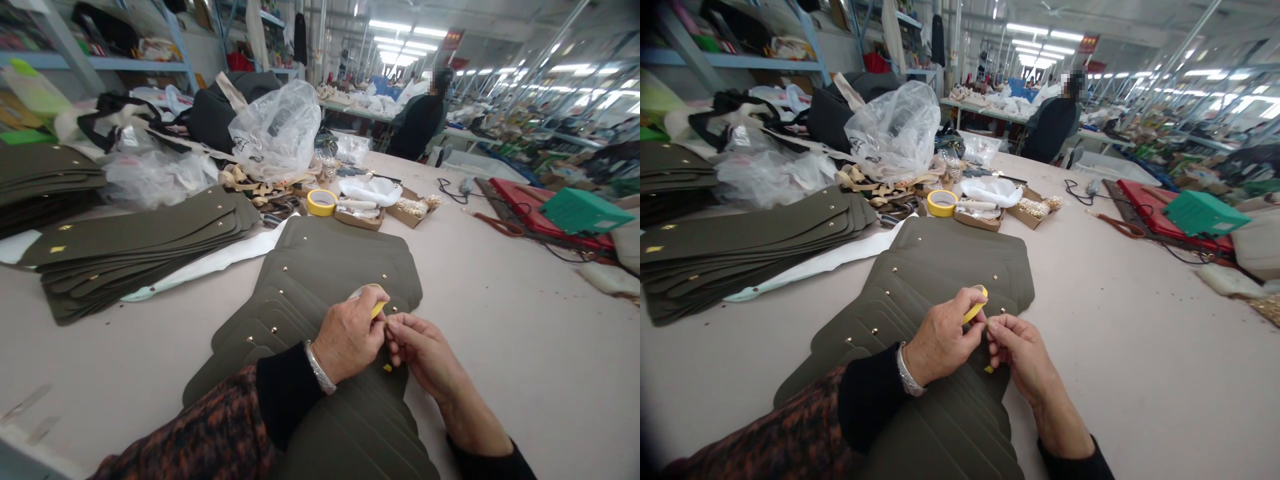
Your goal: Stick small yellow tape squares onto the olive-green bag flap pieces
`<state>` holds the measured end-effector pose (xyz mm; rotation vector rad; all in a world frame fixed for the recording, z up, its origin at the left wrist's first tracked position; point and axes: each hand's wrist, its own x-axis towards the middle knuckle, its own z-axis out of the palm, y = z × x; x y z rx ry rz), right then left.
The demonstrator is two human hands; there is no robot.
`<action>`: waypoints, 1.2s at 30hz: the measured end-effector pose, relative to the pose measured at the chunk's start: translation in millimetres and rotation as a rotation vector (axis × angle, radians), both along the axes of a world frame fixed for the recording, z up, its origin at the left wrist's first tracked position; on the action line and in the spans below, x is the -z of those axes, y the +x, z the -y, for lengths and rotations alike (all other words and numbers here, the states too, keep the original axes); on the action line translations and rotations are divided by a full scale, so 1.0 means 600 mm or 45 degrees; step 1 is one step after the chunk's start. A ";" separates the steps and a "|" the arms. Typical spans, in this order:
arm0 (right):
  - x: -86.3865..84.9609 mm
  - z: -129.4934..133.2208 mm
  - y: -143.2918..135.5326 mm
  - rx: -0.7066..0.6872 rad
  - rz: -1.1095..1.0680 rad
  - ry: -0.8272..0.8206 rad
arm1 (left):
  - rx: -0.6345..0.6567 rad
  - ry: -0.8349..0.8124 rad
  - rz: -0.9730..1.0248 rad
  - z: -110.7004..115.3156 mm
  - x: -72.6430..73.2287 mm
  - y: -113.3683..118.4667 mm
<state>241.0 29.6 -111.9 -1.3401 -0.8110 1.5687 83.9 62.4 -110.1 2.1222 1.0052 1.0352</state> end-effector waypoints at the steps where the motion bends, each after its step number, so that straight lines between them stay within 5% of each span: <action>1: 0.001 0.000 0.000 -0.006 0.002 -0.002 | 0.000 -0.001 -0.003 0.000 0.001 0.000; 16: 0.019 0.004 -0.007 0.064 0.087 0.208 | -0.081 -0.172 0.087 0.008 -0.009 0.013; 30: 0.032 0.005 -0.005 0.098 0.122 0.310 | -0.112 -0.089 0.007 0.008 -0.007 0.014; 36: 0.024 0.005 -0.008 0.145 0.436 0.428 | -0.121 -0.071 -0.030 0.008 -0.004 0.016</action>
